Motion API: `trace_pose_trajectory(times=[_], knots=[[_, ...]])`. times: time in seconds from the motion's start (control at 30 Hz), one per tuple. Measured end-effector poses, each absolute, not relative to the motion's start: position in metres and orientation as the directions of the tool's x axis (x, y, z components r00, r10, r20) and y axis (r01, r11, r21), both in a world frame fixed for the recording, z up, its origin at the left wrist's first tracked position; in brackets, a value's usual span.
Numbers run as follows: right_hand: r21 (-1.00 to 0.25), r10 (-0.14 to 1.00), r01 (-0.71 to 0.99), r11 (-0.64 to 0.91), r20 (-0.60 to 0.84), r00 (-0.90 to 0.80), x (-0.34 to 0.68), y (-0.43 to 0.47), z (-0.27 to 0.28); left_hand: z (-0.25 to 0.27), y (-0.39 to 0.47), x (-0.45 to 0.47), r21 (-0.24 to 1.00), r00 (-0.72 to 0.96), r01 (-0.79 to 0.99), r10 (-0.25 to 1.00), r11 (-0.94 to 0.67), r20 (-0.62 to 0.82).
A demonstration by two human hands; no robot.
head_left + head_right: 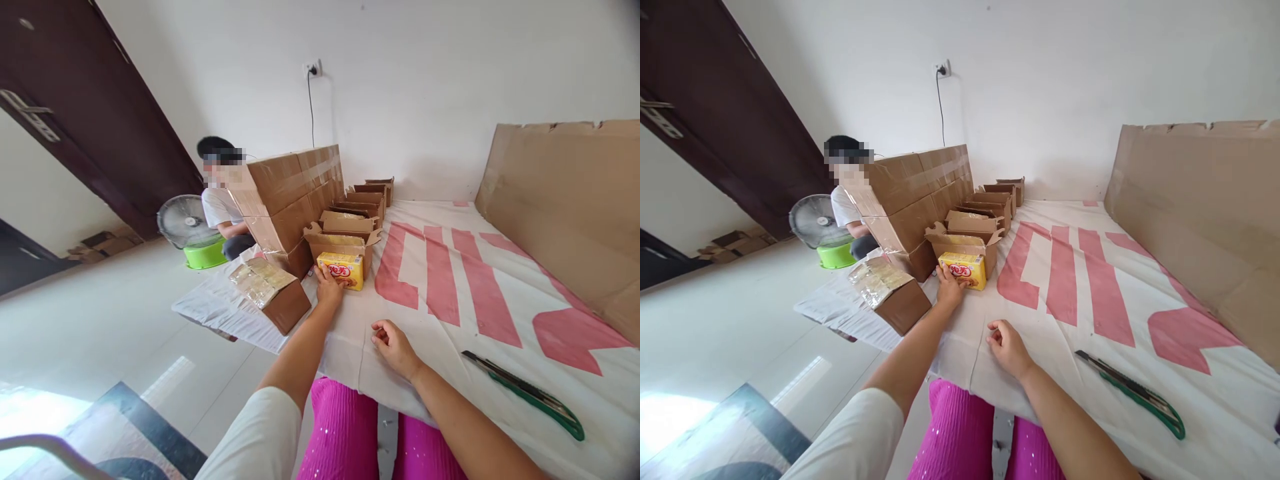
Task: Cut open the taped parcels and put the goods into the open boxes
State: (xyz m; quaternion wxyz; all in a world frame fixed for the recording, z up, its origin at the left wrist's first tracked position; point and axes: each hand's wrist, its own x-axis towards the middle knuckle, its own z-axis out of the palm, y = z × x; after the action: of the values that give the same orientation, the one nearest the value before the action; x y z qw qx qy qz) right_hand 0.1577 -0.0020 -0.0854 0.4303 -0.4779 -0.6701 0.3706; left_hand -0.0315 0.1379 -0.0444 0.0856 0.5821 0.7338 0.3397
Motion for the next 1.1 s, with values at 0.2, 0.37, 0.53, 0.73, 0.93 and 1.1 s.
trace_pose_trajectory(times=[0.2,0.37,0.53,0.73,0.93,1.1], knots=[[-0.911,0.956,0.308,0.275,0.225,-0.189,0.160,0.001,-0.088,-0.058,0.131,-0.028,0.666,-0.298,0.746,0.905,0.022,0.305],[-0.916,0.952,0.293,0.274,0.215,-0.218,0.162,0.004,-0.093,-0.063,0.118,-0.031,0.705,-0.266,0.709,0.925,-0.003,0.272],[-0.902,0.943,0.315,0.294,0.221,-0.247,0.163,0.002,-0.094,-0.067,0.081,-0.029,0.740,-0.179,0.672,0.964,-0.025,0.195],[-0.874,0.929,0.353,0.334,0.242,-0.279,0.164,-0.003,-0.088,-0.039,0.007,-0.076,0.672,0.270,0.594,0.896,-0.443,0.352],[-0.808,0.909,0.442,0.390,0.263,-0.322,0.163,-0.003,-0.087,0.044,0.036,-0.201,0.607,-0.375,0.709,0.537,-0.358,0.755],[-0.765,0.905,0.500,0.406,0.263,-0.333,0.161,-0.003,-0.084,0.055,0.078,-0.254,0.963,-0.755,0.269,0.621,0.001,0.210]])
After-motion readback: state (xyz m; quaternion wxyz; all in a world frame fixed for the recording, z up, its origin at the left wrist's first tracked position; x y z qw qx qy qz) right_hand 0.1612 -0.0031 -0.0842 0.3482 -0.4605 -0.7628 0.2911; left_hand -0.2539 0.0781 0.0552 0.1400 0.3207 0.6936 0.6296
